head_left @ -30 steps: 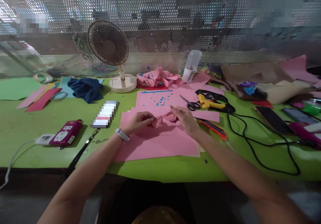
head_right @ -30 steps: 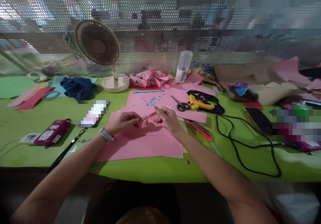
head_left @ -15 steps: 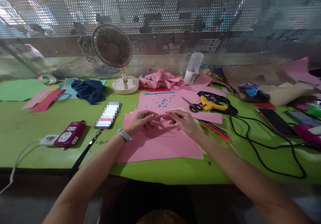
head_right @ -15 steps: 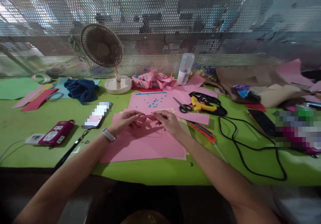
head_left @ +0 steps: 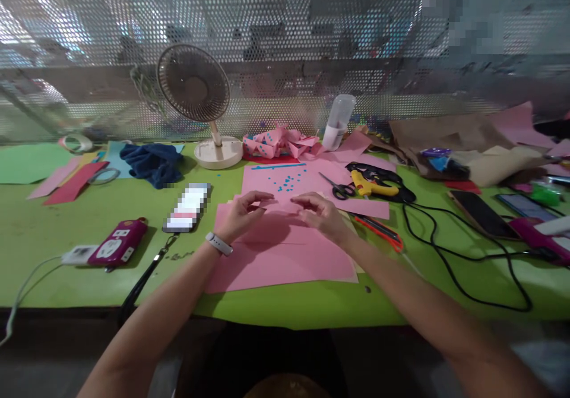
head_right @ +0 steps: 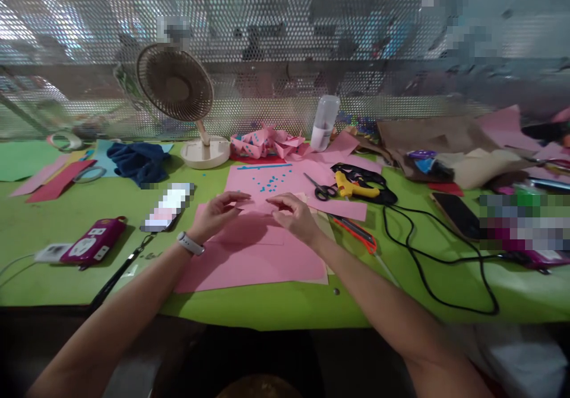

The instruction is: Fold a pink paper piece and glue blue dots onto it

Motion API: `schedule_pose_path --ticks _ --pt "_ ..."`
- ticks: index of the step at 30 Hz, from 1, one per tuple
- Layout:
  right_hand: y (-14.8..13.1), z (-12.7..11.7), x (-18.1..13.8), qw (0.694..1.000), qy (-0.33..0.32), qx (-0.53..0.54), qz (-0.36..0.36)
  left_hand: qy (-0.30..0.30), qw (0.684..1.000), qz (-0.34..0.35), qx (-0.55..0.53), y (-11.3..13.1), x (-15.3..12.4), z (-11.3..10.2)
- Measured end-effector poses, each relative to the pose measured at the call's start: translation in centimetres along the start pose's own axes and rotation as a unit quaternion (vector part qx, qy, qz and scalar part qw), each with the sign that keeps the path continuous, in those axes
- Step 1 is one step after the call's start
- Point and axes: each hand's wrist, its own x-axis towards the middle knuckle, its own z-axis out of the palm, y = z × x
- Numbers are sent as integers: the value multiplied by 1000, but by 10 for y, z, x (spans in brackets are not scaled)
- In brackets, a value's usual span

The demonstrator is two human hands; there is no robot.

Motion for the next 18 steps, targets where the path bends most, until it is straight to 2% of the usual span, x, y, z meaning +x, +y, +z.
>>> schedule_pose_path --ticks 2,7,9,12,13,15,18 --pt "1 2 -1 1000 3 12 -22 25 999 29 -5 3 -1 2" --pt "-4 9 -3 997 -20 64 31 84 994 64 -21 10 -2 6" --pt "-4 12 -4 995 -25 84 53 141 989 41 5 14 -3 7" --pt "-1 16 -7 993 1 99 63 206 976 -38 49 18 -5 9" --pt "0 17 -8 993 16 99 56 201 976 -60 50 18 -6 10" --pt "1 21 -12 994 43 96 35 147 986 -78 30 18 -7 12" --pt "1 26 -18 997 26 73 23 47 997 -60 9 18 -10 17"
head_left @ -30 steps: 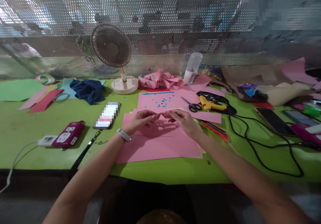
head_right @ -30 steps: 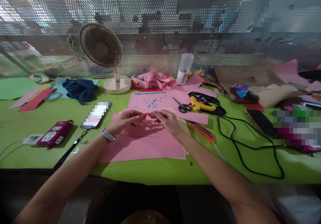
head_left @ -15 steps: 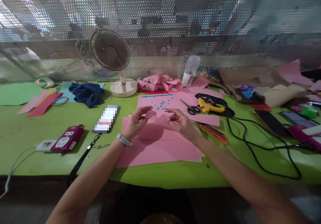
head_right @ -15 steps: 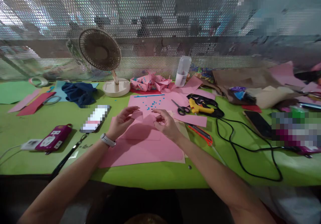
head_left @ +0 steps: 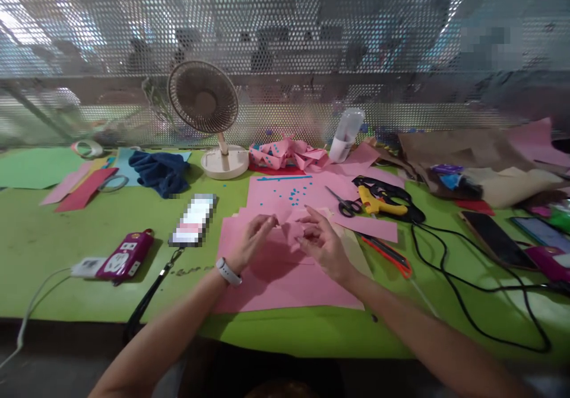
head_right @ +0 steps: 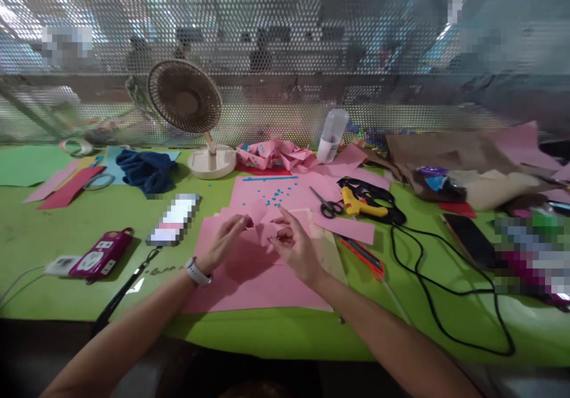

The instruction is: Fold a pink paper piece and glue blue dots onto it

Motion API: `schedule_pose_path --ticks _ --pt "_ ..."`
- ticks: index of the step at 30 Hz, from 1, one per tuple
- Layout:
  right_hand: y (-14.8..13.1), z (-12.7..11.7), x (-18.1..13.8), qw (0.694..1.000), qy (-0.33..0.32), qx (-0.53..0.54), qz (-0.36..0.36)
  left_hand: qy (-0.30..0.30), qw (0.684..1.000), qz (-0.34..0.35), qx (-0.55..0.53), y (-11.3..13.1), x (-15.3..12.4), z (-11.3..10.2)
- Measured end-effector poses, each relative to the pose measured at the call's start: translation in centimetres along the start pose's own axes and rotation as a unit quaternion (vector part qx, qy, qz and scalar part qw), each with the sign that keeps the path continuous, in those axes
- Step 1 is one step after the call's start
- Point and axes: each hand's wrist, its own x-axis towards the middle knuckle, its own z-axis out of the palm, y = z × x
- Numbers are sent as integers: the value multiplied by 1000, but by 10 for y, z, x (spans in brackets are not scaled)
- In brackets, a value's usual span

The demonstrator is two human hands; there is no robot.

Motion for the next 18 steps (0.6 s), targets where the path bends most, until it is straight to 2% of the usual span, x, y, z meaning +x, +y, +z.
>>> schedule_pose_path --ticks 2,4,6,8,9,12,14,15,18 --pt "-1 2 -3 999 -37 -30 9 -31 999 21 20 2 -2 1" --pt "-5 0 -5 997 -34 -70 -8 -50 996 47 53 7 -4 0" --pt "-11 -4 -4 989 17 -129 -72 -65 987 95 113 15 -6 -3" --pt "-20 -10 -2 965 60 -195 -168 -103 959 175 196 23 -9 -6" --pt "-24 -13 -1 948 52 -228 -214 -148 943 204 216 27 -10 -6" --pt "-36 -18 2 893 -48 -319 -314 -241 901 259 251 35 -12 -7" --pt "-38 -18 4 862 -94 -363 -341 -263 889 268 263 36 -11 -7" --pt "-38 -18 5 853 -97 -378 -346 -266 888 267 264 36 -11 -8" --pt "-34 -19 9 854 -94 -389 -333 -250 897 261 253 33 -7 -14"
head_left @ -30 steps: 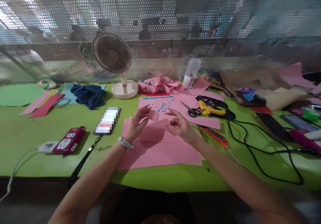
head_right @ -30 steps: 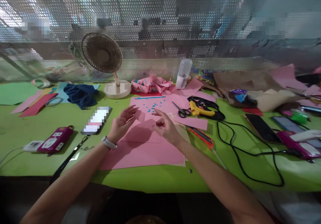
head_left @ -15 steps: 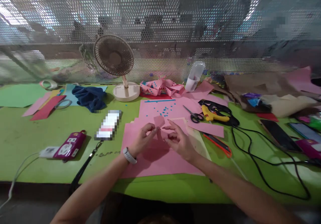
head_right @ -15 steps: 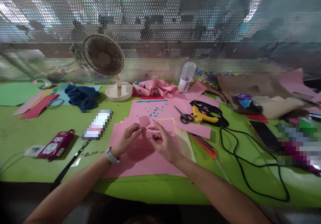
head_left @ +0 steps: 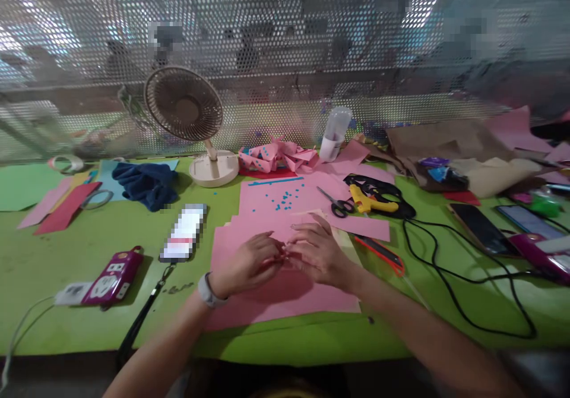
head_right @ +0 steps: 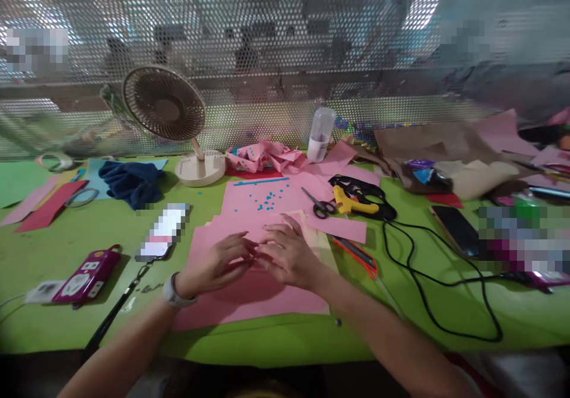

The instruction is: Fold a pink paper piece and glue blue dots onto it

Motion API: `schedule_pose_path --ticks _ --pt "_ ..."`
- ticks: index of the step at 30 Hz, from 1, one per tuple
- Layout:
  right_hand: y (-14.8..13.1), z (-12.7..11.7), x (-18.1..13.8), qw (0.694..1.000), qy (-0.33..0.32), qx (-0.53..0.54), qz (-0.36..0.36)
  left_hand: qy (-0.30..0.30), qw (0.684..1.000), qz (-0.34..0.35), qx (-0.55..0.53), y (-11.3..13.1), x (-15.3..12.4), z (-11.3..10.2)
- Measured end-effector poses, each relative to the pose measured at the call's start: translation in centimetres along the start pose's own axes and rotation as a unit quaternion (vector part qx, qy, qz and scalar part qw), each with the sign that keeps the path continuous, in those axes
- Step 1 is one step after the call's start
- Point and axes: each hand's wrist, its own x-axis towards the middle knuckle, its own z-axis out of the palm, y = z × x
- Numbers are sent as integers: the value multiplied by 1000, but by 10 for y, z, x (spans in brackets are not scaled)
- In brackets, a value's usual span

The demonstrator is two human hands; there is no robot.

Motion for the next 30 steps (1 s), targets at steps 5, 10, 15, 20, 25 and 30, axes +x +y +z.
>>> schedule_pose_path --ticks 5,10,15,20,25,30 --pt "14 -1 2 998 13 48 49 50 998 -24 14 -7 -2 -12" --pt "19 -14 12 988 33 112 105 75 996 -28 33 -1 -1 -27" --pt "21 -14 15 976 18 148 161 73 996 -49 19 -9 -5 -29" --pt "31 -2 10 975 -31 128 180 51 995 -74 -41 -43 -10 -17" --pt "76 11 26 974 -29 8 226 50 992 -81 -88 -70 -10 2" --pt "128 38 45 965 -56 -67 247 73 992 -85 -59 -77 -14 11"
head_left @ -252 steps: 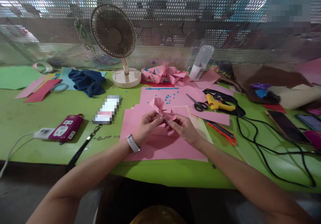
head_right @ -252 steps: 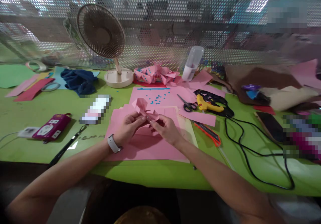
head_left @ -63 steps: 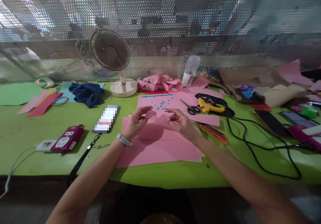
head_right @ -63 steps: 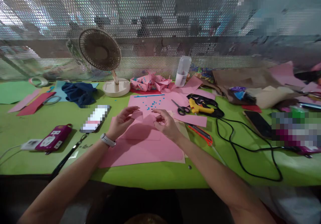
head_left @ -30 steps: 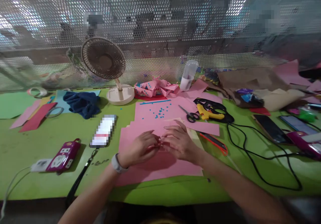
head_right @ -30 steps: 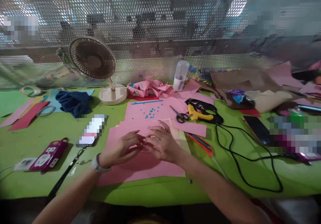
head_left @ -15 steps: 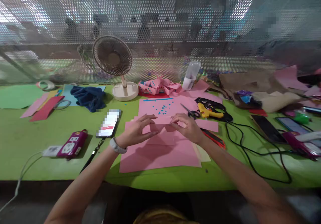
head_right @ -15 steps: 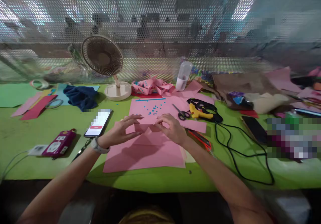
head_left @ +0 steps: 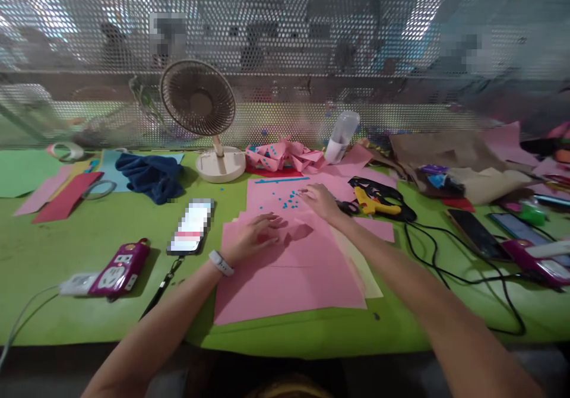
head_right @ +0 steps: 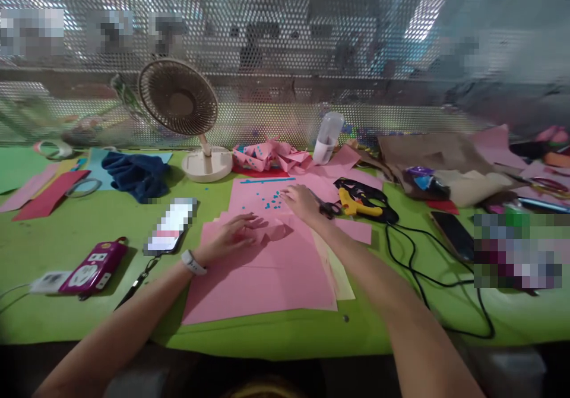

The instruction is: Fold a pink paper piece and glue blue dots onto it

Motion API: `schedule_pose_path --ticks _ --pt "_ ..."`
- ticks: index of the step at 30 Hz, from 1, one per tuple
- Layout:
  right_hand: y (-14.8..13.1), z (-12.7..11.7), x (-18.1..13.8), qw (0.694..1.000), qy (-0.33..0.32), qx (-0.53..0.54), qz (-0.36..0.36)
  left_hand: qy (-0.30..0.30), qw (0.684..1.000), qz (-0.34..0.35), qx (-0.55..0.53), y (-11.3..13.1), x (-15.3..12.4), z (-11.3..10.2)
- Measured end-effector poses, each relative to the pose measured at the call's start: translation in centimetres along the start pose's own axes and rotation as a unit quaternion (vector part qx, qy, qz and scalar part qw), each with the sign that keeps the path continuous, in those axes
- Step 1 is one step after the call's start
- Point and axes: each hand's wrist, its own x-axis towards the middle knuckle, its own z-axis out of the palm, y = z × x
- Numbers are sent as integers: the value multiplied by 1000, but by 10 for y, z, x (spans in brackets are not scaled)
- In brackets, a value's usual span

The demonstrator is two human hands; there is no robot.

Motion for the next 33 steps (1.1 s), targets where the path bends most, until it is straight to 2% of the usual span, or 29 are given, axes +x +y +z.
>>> schedule_pose_path --ticks 5,9,12,15,17,19,21,27,30,33 --pt "10 26 3 996 -50 -70 3 30 999 10 20 1 -7 -1" --pt "10 30 -2 979 -101 -176 -3 24 999 3 32 4 -8 1" --pt "8 29 -1 977 -113 -182 -8 25 999 6 43 5 -8 3" --pt "5 26 2 987 -112 -118 11 29 999 7 42 4 -9 2" --pt "5 23 3 994 -88 26 55 37 999 5 36 3 -9 1" --pt "6 20 4 975 -49 190 106 49 998 6 33 2 -9 1" --pt "7 15 3 947 -22 288 142 70 997 12 27 1 -9 0" --pt "7 2 -2 920 -25 349 179 127 992 7 -9 1 -7 1" --pt "6 1 -4 926 -17 332 177 155 988 -6 -23 2 -6 0" --pt "6 0 -8 949 -9 274 156 164 986 -26 -33 3 -6 0"
